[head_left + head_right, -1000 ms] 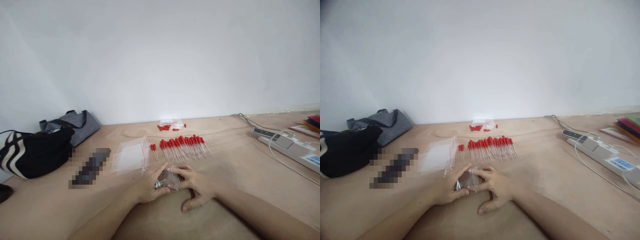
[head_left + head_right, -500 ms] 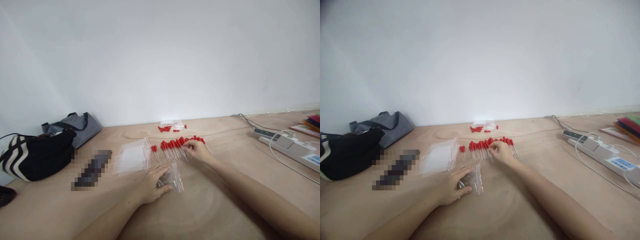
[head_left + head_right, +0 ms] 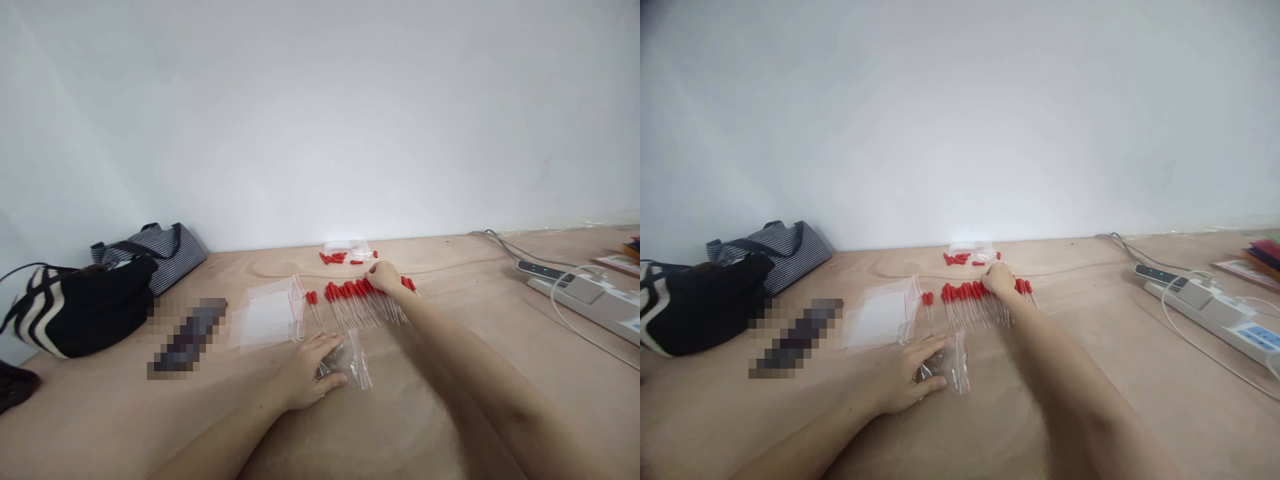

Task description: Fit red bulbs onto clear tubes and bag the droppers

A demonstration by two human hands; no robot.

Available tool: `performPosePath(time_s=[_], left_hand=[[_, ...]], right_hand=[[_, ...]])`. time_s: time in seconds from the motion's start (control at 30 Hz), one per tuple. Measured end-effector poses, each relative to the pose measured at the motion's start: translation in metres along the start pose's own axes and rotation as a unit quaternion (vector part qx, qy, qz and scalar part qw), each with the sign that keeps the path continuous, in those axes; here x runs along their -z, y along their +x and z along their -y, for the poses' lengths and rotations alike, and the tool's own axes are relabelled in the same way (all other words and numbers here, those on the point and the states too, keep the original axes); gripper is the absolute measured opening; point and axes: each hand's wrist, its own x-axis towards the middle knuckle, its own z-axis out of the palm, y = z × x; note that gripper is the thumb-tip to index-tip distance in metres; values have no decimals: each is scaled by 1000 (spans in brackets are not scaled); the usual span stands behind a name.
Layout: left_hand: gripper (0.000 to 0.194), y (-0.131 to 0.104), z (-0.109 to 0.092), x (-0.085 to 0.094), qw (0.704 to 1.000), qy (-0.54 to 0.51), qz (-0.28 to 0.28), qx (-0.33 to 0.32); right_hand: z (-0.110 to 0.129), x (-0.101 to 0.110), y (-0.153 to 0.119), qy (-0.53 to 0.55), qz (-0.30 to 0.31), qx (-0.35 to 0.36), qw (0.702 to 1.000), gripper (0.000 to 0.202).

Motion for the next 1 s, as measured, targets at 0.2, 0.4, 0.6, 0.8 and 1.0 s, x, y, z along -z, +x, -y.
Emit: performPosePath(time_s=[0.2, 0.4, 0.6, 0.8, 1.0], left_hand=[[57, -1, 2, -2, 1000, 5, 5, 4], [57, 0, 1, -2, 1000, 5, 1, 11], [57, 1, 0, 1, 1000, 12, 9, 27], [58, 2, -2, 1, 1000, 20, 12, 21], [60, 4, -4, -6, 1000, 20, 9, 5]], right_hand=[[-4, 38, 2, 107, 0, 14, 994, 25], [-33, 66, -42, 382, -64, 49, 921, 30], [-48, 30, -117, 518, 11, 4, 856, 38], [-34, 11, -144, 533, 68, -16, 843, 40], [-31, 10, -157, 445, 204, 67, 870, 37]])
